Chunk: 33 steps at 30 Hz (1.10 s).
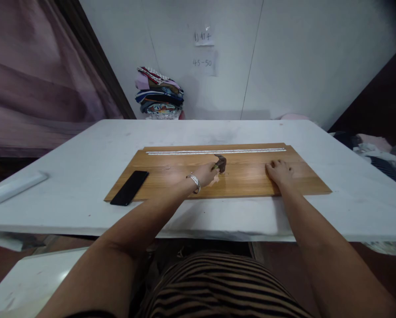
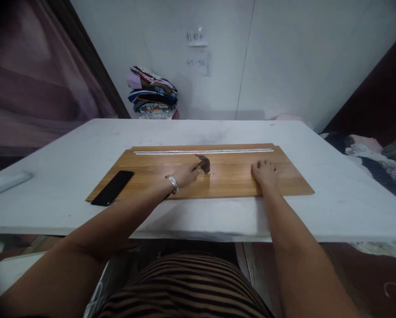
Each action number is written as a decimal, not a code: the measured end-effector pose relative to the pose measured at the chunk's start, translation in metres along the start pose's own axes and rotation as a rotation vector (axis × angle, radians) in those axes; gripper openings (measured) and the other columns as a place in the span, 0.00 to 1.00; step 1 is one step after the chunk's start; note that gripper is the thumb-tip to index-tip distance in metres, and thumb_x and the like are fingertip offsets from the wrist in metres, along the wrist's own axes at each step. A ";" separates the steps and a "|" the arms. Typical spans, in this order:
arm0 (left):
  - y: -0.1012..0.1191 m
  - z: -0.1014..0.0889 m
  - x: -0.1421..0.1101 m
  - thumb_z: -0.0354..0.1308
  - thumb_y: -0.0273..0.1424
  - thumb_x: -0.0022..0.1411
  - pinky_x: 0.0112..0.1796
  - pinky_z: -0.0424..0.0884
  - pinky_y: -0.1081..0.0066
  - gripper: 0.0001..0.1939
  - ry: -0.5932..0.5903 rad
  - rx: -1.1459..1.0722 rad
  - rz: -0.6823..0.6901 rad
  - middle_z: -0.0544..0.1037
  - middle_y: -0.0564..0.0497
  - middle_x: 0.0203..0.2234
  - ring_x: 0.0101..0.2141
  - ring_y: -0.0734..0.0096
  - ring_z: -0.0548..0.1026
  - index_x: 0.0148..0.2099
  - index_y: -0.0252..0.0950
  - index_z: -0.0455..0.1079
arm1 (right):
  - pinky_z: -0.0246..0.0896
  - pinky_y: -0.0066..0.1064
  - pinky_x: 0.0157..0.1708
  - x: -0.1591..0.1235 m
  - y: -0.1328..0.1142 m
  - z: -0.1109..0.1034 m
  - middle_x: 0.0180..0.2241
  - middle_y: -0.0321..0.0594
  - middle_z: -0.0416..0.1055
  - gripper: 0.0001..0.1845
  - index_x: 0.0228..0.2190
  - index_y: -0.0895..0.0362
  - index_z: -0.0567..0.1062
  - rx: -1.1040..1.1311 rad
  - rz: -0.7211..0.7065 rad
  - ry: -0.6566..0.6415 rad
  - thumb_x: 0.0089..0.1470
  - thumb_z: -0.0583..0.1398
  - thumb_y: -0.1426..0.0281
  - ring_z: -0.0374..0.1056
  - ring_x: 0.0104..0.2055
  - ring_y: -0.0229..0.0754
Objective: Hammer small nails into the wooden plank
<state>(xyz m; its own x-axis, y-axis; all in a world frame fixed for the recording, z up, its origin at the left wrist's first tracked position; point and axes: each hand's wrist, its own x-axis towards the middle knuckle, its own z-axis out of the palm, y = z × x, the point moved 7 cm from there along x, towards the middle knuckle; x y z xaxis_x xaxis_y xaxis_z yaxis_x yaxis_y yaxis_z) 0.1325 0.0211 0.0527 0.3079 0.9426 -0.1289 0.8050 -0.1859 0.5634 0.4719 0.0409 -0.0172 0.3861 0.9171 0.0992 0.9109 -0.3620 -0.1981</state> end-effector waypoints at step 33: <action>-0.010 0.007 -0.003 0.55 0.36 0.67 0.22 0.60 0.76 0.09 -0.040 -0.275 -0.136 0.74 0.54 0.25 0.19 0.78 0.66 0.43 0.38 0.72 | 0.51 0.50 0.59 -0.005 -0.003 -0.007 0.57 0.56 0.69 0.27 0.52 0.59 0.76 0.017 0.012 -0.009 0.65 0.47 0.59 0.61 0.60 0.57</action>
<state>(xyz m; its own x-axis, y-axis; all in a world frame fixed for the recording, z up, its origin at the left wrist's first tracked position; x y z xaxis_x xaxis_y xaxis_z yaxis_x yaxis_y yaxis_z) 0.1274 0.0180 0.0419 0.2309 0.9411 -0.2472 0.6741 0.0285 0.7381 0.4677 0.0359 -0.0100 0.3958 0.9141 0.0883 0.9034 -0.3703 -0.2162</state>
